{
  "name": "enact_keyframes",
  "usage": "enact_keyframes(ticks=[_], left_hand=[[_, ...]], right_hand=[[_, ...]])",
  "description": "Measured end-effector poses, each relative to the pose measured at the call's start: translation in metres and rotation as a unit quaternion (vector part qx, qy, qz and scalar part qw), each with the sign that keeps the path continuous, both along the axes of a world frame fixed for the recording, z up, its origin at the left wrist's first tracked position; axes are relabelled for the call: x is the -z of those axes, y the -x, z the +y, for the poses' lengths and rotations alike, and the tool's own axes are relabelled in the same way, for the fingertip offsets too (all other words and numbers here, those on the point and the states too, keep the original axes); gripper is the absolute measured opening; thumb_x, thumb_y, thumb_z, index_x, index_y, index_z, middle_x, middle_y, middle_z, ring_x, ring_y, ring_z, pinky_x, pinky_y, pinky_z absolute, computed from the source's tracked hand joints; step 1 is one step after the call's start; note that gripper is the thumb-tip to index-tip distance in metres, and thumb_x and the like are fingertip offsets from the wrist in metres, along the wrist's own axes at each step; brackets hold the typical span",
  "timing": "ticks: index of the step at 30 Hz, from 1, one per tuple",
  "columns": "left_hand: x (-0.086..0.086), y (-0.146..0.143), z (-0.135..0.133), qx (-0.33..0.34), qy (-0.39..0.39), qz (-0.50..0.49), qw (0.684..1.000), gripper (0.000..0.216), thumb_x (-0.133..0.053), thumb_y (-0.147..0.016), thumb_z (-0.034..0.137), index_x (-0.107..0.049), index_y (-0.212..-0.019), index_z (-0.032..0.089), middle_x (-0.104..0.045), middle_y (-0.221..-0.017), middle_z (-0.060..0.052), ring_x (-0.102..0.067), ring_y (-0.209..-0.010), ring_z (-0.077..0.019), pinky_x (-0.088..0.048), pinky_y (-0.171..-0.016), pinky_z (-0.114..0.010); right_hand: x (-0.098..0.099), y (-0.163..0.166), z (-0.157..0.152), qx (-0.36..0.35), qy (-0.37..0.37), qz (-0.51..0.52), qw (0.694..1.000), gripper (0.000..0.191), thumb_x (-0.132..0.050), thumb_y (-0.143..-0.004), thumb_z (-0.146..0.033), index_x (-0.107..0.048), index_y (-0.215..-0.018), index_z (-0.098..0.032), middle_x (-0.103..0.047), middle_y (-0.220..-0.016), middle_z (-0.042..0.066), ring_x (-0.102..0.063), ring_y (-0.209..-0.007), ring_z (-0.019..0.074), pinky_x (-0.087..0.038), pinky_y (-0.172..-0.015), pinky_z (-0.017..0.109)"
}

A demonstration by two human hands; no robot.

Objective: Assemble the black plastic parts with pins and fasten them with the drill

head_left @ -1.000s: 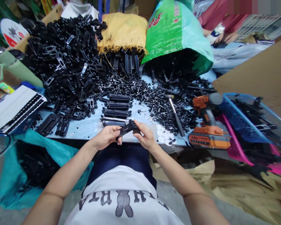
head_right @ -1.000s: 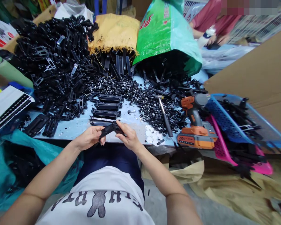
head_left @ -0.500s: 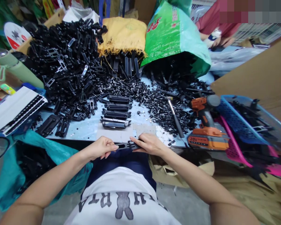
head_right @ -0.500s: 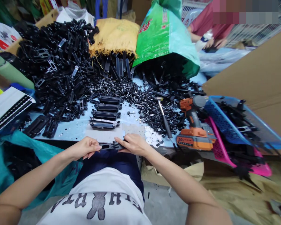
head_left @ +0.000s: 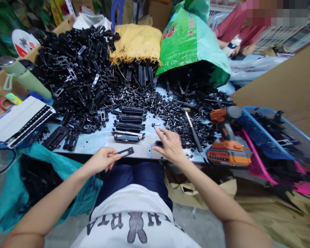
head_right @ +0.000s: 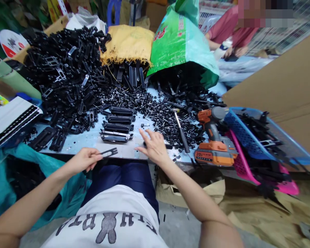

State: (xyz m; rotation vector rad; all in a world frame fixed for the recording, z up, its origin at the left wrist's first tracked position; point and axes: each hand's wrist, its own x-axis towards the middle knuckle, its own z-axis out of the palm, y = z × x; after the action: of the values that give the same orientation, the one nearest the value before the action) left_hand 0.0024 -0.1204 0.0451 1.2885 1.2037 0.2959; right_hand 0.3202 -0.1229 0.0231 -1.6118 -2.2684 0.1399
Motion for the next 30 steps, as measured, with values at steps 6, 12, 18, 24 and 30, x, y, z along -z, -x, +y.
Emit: enact_keyframes(ticks=[6,12,18,24,30], left_hand=[[-0.007,-0.045,-0.015,0.112,-0.012,-0.109,0.988,0.031,-0.065,-0.071,0.044,-0.054,-0.069,0.015,-0.051,-0.045,0.005,-0.042,-0.034,-0.0051,-0.028,-0.035,-0.015],[-0.001,-0.045,-0.021,0.12,-0.042,-0.115,0.985,0.029,-0.064,-0.073,0.043,-0.057,-0.071,0.014,-0.055,-0.051,0.003,-0.05,-0.041,-0.0084,-0.038,-0.041,-0.019],[0.013,-0.053,0.01,0.098,-0.298,0.051,0.948,0.032,-0.053,-0.083,0.041,-0.062,-0.1,0.016,-0.066,-0.082,-0.004,-0.06,-0.068,-0.0147,-0.048,-0.066,-0.026],[0.03,-0.016,0.126,-0.115,-0.46,0.426,0.771,0.044,-0.049,-0.083,0.043,-0.06,-0.102,0.005,-0.059,-0.103,-0.02,-0.051,-0.102,-0.0321,-0.043,-0.083,-0.043],[0.041,-0.008,0.165,-0.111,-0.349,0.545,0.754,0.041,-0.058,-0.076,0.044,-0.061,-0.086,0.004,-0.06,-0.097,-0.019,-0.051,-0.097,-0.0336,-0.046,-0.069,-0.04]], right_hand=[[-0.017,0.064,-0.018,-0.201,0.444,0.384,0.784,0.046,-0.048,-0.081,-0.059,-0.06,-0.086,-0.014,-0.059,-0.059,0.001,-0.053,-0.049,0.0105,-0.044,-0.049,0.023],[-0.007,0.057,-0.03,-0.148,0.457,0.431,0.764,0.042,-0.057,-0.076,-0.056,-0.056,-0.074,-0.014,-0.053,-0.048,-0.003,-0.043,-0.037,0.0065,-0.035,-0.038,0.018],[-0.008,0.047,-0.036,-0.05,0.147,0.247,0.956,0.032,-0.05,-0.086,-0.046,-0.064,-0.085,-0.017,-0.064,-0.065,0.003,-0.056,-0.057,0.013,-0.043,-0.056,0.024],[-0.06,-0.136,-0.037,0.449,-0.182,0.044,0.874,0.037,-0.044,-0.088,-0.04,-0.062,-0.105,-0.012,-0.065,-0.099,0.015,-0.059,-0.091,0.0229,-0.042,-0.079,0.033],[-0.097,-0.267,-0.068,0.612,-0.139,-0.065,0.776,0.046,-0.052,-0.085,-0.035,-0.056,-0.12,-0.006,-0.055,-0.118,0.026,-0.047,-0.113,0.0313,-0.036,-0.088,0.045]])
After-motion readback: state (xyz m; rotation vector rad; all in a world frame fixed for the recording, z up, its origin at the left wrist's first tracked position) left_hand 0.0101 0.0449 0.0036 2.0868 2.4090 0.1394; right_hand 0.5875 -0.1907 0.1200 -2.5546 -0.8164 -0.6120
